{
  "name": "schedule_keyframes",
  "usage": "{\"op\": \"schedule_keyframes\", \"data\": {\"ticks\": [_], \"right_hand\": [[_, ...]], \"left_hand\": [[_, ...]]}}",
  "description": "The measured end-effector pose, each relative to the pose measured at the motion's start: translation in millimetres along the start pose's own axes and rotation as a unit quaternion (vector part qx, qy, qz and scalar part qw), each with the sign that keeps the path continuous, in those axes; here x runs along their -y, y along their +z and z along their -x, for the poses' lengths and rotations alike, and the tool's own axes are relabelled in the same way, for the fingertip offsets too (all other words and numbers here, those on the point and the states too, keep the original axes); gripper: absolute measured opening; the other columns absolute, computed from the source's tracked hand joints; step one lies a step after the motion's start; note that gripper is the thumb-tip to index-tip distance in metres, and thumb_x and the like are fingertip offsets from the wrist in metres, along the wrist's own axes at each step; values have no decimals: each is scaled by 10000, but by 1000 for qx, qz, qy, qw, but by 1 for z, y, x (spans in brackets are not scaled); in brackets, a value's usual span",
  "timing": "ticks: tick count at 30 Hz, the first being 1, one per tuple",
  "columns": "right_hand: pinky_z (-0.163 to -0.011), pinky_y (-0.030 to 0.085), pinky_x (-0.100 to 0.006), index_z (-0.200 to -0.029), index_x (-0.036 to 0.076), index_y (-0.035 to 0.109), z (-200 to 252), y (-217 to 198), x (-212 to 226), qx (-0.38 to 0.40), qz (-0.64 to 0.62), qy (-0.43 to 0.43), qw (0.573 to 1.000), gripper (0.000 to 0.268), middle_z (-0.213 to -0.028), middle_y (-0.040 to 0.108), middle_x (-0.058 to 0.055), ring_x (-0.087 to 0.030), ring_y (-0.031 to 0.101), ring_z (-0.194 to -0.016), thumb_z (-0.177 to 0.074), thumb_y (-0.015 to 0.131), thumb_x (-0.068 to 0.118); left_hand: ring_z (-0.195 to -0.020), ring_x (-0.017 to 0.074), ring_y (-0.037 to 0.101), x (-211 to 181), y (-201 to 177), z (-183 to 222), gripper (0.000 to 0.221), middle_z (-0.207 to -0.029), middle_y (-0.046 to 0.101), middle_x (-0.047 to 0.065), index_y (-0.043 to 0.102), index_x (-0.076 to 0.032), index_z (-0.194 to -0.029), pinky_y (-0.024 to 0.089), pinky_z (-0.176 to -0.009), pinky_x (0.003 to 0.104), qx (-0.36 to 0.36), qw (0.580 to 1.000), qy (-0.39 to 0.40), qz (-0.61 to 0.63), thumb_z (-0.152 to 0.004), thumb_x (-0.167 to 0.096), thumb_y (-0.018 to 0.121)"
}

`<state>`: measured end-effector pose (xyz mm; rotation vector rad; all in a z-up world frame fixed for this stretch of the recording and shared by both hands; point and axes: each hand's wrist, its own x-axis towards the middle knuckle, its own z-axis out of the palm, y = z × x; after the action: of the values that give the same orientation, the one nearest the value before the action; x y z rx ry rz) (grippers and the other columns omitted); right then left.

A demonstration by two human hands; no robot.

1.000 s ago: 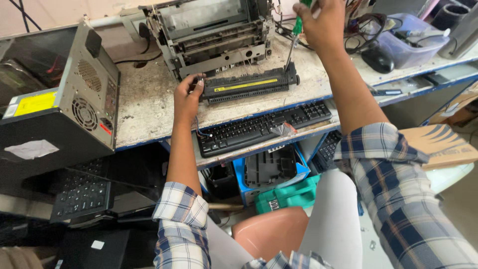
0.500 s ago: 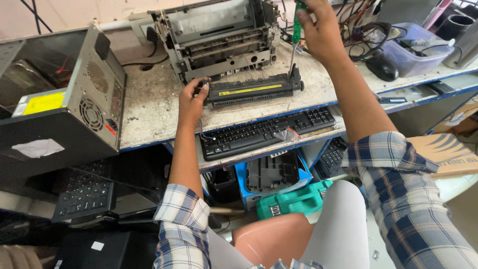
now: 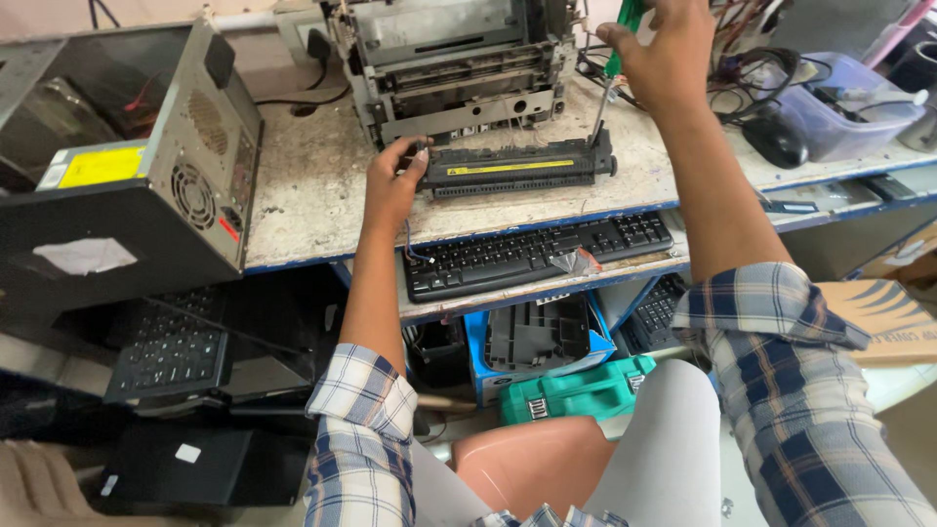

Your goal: The person removes a toner cartridge from a disassembled printer, uses a screwdriver to adjust components on the cartridge, and then reinserts it into the printer. The person also manipulates internal wires and parts of the printer chassis.

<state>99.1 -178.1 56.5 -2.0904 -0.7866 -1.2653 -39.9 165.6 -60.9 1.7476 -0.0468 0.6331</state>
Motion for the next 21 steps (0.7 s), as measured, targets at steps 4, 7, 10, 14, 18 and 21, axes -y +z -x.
{"op": "schedule_keyframes", "data": {"ticks": [4, 7, 10, 14, 18, 21], "right_hand": [[-984, 481, -479, -1272, 11, 660, 2, 4, -12, 17, -46, -51, 997, 288, -1224, 653, -183, -405, 600, -1173, -999, 735, 61], [-915, 450, -501, -1203, 43, 680, 3, 1, -14, 8, 6, -26, 1000, 333, -1163, 656, -167, -393, 606, -1114, -957, 859, 177], [-915, 404, -535, -1227, 25, 660, 4, 1, -11, 11, 8, -44, 999, 313, -1226, 638, -181, -413, 584, -1143, -959, 799, 105], [-1006, 439, -513, -1296, 62, 617, 3, -3, -4, 45, -84, -7, 995, 338, -1278, 624, -149, -360, 610, -1159, -991, 756, 101], [-923, 389, -510, -1244, 71, 681, 0, -9, 8, 37, 14, -40, 998, 343, -1201, 645, -157, -350, 612, -1026, -956, 850, 150], [-910, 395, -474, -1236, 62, 693, -3, -8, 12, 35, 30, -78, 996, 273, -1218, 646, -147, -344, 600, -1089, -986, 798, 89]], "left_hand": [[-871, 127, 657, 0, -1, 0, 258, -976, 744, 34, 743, -75, -1173, 526, -808, 291, 5, 1000, 7, 1, -951, -186, 674], [-867, 122, 652, -2, -2, 0, 251, -977, 747, 32, 744, -74, -1168, 523, -808, 287, 8, 1000, 10, -2, -954, -185, 671], [-863, 121, 647, -3, 0, 1, 247, -990, 752, 29, 741, -72, -1168, 523, -812, 286, 11, 1000, 8, 14, -958, -179, 666], [-840, 129, 651, -8, 0, 2, 249, -937, 739, 47, 748, -75, -1173, 521, -794, 294, 7, 1000, -3, -2, -966, -188, 669], [-823, 125, 662, -18, 2, 5, 262, -918, 739, 33, 744, -111, -1173, 525, -765, 297, -4, 998, -49, -26, -953, -230, 667], [-822, 130, 656, -20, 2, 6, 259, -915, 733, 32, 748, -114, -1168, 523, -762, 300, -2, 999, -46, -22, -952, -233, 668]]}}
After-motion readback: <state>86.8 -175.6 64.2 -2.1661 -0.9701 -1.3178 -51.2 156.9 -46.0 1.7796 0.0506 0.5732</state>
